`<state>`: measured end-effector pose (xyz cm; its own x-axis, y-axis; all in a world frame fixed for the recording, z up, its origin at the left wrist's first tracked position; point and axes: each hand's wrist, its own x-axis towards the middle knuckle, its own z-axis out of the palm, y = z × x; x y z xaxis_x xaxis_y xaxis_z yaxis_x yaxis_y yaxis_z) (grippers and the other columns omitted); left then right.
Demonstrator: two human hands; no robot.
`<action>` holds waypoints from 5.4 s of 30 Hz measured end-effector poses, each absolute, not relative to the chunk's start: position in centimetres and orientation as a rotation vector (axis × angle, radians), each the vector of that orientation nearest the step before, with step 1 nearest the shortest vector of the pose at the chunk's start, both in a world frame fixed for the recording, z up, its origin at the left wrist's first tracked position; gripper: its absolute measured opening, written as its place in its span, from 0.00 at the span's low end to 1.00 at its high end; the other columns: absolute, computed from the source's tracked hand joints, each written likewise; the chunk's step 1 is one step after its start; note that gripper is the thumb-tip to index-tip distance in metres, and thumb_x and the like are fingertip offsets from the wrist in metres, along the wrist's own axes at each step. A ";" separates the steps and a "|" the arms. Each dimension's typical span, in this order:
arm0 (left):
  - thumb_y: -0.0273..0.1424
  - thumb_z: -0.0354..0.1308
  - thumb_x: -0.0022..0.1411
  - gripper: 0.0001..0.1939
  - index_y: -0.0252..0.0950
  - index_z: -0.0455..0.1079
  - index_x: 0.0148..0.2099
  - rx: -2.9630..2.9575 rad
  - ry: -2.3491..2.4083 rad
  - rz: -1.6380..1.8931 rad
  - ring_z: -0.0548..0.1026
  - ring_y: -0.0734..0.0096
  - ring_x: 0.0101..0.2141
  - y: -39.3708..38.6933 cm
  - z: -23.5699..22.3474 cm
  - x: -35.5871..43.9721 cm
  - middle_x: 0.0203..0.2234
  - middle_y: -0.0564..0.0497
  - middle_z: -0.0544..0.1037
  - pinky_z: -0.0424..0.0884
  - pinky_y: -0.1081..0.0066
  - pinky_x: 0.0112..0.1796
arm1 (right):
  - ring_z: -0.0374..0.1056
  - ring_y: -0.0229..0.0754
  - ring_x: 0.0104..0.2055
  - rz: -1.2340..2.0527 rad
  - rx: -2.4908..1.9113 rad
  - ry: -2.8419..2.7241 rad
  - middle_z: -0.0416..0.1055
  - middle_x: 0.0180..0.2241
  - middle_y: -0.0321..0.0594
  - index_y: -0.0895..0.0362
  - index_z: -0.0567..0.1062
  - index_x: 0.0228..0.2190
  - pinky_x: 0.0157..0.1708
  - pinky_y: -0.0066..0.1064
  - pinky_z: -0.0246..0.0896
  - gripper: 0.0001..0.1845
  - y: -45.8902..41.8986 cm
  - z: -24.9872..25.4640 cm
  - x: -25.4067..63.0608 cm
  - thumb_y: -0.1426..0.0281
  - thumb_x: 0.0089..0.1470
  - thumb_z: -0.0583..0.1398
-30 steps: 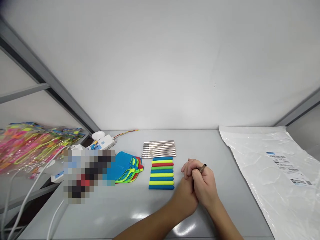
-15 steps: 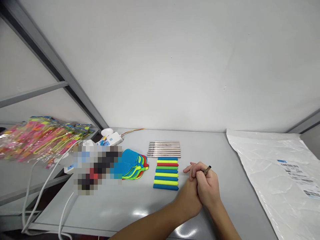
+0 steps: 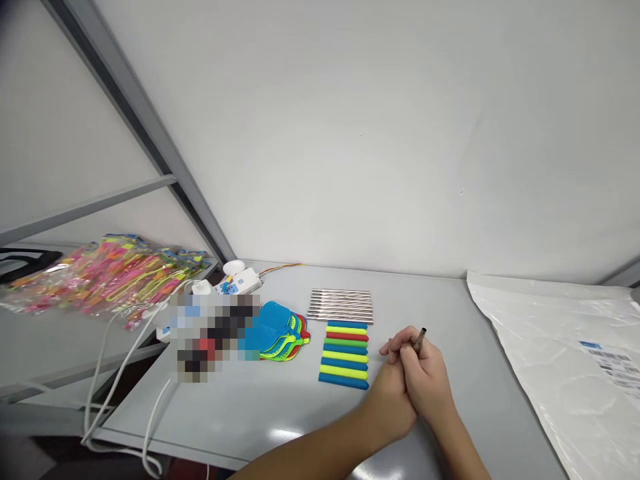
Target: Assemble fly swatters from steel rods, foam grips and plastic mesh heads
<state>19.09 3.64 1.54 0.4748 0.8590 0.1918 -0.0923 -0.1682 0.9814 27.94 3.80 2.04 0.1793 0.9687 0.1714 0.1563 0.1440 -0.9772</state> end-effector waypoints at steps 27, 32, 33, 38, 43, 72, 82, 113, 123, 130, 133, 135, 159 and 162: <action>0.45 0.47 0.68 0.20 0.37 0.63 0.30 0.781 0.658 1.596 0.71 0.68 0.35 6.8 6.5 8.6 0.30 0.51 0.71 0.67 0.68 0.40 | 0.73 0.43 0.31 0.308 -1.273 -2.015 0.77 0.34 0.40 0.53 0.70 0.43 0.31 0.31 0.64 0.09 1.5 3.1 24.3 0.68 0.61 0.54; 0.45 0.47 0.68 0.21 0.38 0.56 0.26 0.583 0.682 1.654 0.71 0.68 0.31 6.0 6.6 8.0 0.22 0.53 0.71 0.66 0.67 0.41 | 0.67 0.41 0.25 0.766 -1.352 -1.992 0.72 0.25 0.37 0.54 0.70 0.33 0.26 0.30 0.57 0.15 0.7 4.0 21.1 0.62 0.65 0.47; 0.45 0.47 0.68 0.21 0.38 0.55 0.26 0.568 0.688 1.660 0.71 0.68 0.30 5.7 6.5 7.9 0.20 0.54 0.70 0.65 0.67 0.41 | 0.67 0.41 0.26 0.839 -1.355 -1.953 0.71 0.25 0.37 0.54 0.70 0.32 0.27 0.30 0.56 0.16 0.6 4.2 20.7 0.61 0.65 0.47; 0.46 0.47 0.69 0.22 0.39 0.54 0.26 0.502 0.692 1.639 0.70 0.68 0.28 4.9 6.4 7.3 0.14 0.57 0.63 0.65 0.68 0.39 | 0.60 0.38 0.26 1.178 -1.332 -1.690 0.65 0.22 0.35 0.55 0.71 0.27 0.27 0.28 0.52 0.21 0.4 4.7 19.5 0.55 0.63 0.50; 0.46 0.48 0.68 0.22 0.39 0.55 0.26 0.486 0.668 1.609 0.69 0.70 0.24 4.4 6.3 6.5 0.11 0.60 0.57 0.65 0.67 0.39 | 0.38 0.32 0.17 1.915 -1.071 -1.105 0.44 0.13 0.24 0.55 0.66 0.26 0.18 0.26 0.35 0.22 0.2 4.5 18.5 0.51 0.60 0.53; 0.34 0.56 0.63 0.12 0.41 0.71 0.49 1.842 1.605 1.340 0.69 0.58 0.47 4.4 3.1 -2.5 0.45 0.46 0.74 0.63 0.60 0.51 | 0.76 0.44 0.29 0.475 -1.362 -1.751 0.80 0.34 0.39 0.51 0.74 0.41 0.23 0.27 0.67 0.12 -1.0 0.0 22.3 0.61 0.56 0.59; 0.32 0.49 0.69 0.19 0.41 0.61 0.61 2.302 1.781 0.844 0.64 0.57 0.58 5.2 1.0 -4.6 0.58 0.44 0.68 0.42 0.45 0.61 | 0.74 0.39 0.24 0.376 -1.257 -1.895 0.79 0.29 0.35 0.50 0.73 0.42 0.23 0.24 0.67 0.10 -0.7 0.1 22.4 0.64 0.57 0.58; 0.36 0.69 0.52 0.27 0.48 0.68 0.54 1.565 0.857 1.584 0.72 0.49 0.49 0.7 1.1 5.0 0.58 0.41 0.60 0.72 0.54 0.46 | 0.57 0.35 0.21 1.376 -1.080 -0.790 0.57 0.19 0.28 0.53 0.52 0.22 0.23 0.26 0.57 0.27 0.6 1.5 20.3 0.61 0.48 0.67; 0.39 0.66 0.55 0.36 0.45 0.53 0.61 0.555 0.954 1.547 0.74 0.58 0.49 1.1 1.6 7.0 0.55 0.42 0.68 0.73 0.62 0.45 | 0.60 0.38 0.22 1.146 -1.224 -1.050 0.59 0.18 0.32 0.52 0.52 0.19 0.24 0.29 0.59 0.27 1.4 3.2 17.0 0.56 0.50 0.63; 0.44 0.65 0.54 0.23 0.33 0.73 0.46 0.712 1.229 1.287 0.78 0.60 0.40 2.1 2.3 3.5 0.40 0.44 0.80 0.72 0.66 0.42 | 0.53 0.36 0.21 1.053 -1.317 -1.363 0.56 0.19 0.32 0.54 0.63 0.22 0.21 0.27 0.53 0.23 1.3 2.1 18.4 0.51 0.58 0.54; 0.47 0.63 0.55 0.22 0.33 0.73 0.40 0.689 1.343 1.430 0.75 0.68 0.26 3.5 2.1 1.6 0.29 0.49 0.80 0.71 0.69 0.30 | 0.51 0.36 0.21 1.047 -1.310 -1.467 0.54 0.18 0.32 0.54 0.60 0.20 0.20 0.27 0.51 0.25 0.8 1.7 19.7 0.52 0.62 0.47; 0.48 0.61 0.56 0.21 0.33 0.73 0.36 0.688 1.338 1.536 0.74 0.69 0.24 4.3 1.7 0.5 0.25 0.50 0.78 0.71 0.69 0.31 | 0.54 0.36 0.20 0.986 -1.351 -1.580 0.56 0.18 0.32 0.54 0.61 0.19 0.21 0.26 0.53 0.25 0.2 1.3 20.3 0.54 0.62 0.48; 0.49 0.56 0.60 0.20 0.35 0.71 0.36 0.756 1.268 1.612 0.75 0.67 0.27 4.7 2.3 0.2 0.27 0.49 0.78 0.71 0.69 0.30 | 0.77 0.45 0.32 0.665 -1.286 -1.968 0.79 0.33 0.41 0.52 0.73 0.44 0.30 0.29 0.72 0.13 -0.9 -0.3 19.7 0.64 0.61 0.52; 0.50 0.56 0.59 0.22 0.34 0.72 0.35 0.793 1.289 1.611 0.75 0.66 0.27 4.7 2.7 0.4 0.25 0.49 0.77 0.72 0.68 0.31 | 0.77 0.45 0.31 0.642 -1.285 -1.956 0.80 0.33 0.42 0.52 0.74 0.44 0.29 0.29 0.71 0.13 -0.9 -0.3 19.7 0.64 0.61 0.53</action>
